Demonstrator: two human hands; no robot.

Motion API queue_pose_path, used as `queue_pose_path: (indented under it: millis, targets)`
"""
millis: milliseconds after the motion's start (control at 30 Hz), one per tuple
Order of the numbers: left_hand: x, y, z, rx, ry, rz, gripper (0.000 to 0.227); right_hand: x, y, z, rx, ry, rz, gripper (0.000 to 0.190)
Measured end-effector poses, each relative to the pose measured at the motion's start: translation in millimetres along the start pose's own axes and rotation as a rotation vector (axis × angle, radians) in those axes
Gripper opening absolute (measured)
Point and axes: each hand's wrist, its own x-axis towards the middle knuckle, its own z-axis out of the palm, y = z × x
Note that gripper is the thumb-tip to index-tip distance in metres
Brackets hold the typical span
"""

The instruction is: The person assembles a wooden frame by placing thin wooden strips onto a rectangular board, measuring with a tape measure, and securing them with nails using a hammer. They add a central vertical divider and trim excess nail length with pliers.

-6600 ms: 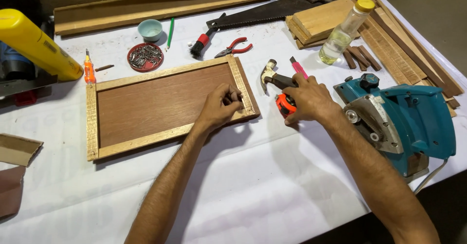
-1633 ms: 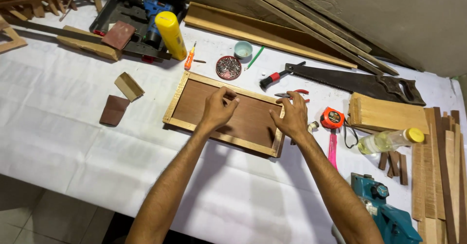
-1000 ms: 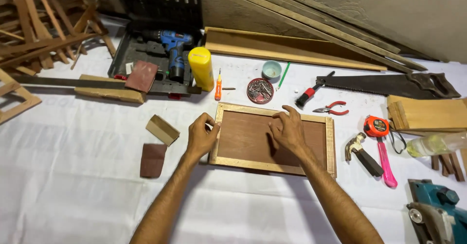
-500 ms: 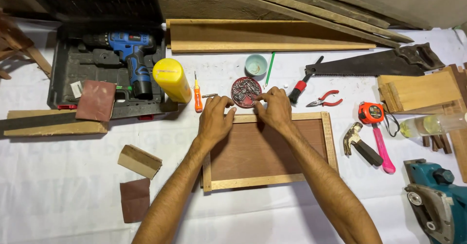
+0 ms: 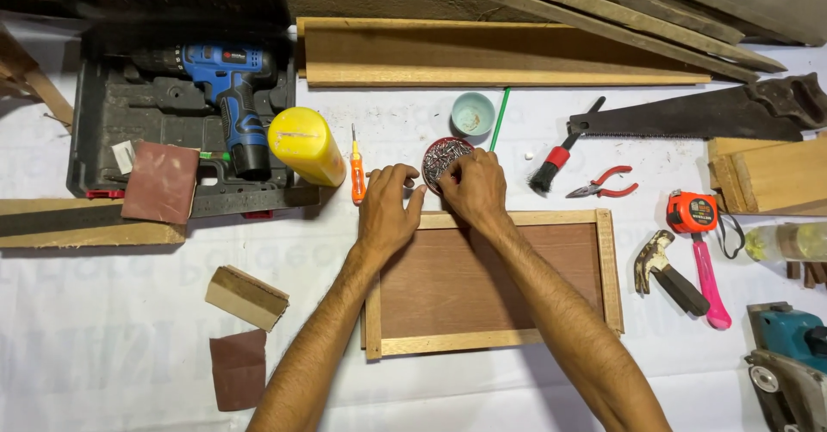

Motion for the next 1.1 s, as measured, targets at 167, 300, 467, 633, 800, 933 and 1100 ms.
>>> queue_pose_path:
  millis: [167, 300, 467, 633, 800, 933, 1100]
  targets:
    - [-3, -3, -6, 0.029, 0.001, -0.041, 0.022, 2, 2, 5, 0.011, -0.035, 0.024, 0.020]
    - [-6, -3, -10, 0.020, 0.016, -0.052, 0.022, 2, 10, 5, 0.001, -0.042, -0.032, 0.020]
    - [-7, -2, -9, -0.007, 0.052, -0.012, 0.016, -8, 17, -18, 0.192, -0.121, -0.068, 0.016]
    - [0, 22, -6, -0.106, 0.052, 0.049, 0.016, -22, 9, -61, 0.565, -0.315, 0.123, 0.024]
    - [1, 41, -9, -0.409, -0.073, 0.012, 0.022, -41, -6, -104, 0.884, -0.575, 0.169, 0.026]
    - [-13, 44, -8, -0.418, -0.116, 0.149, 0.015, -60, -6, -111, 0.877, -0.668, 0.144, 0.024]
    - [-52, 44, -13, -0.341, -0.245, 0.000, 0.016, -87, -11, -104, 0.712, -0.668, 0.085, 0.022]
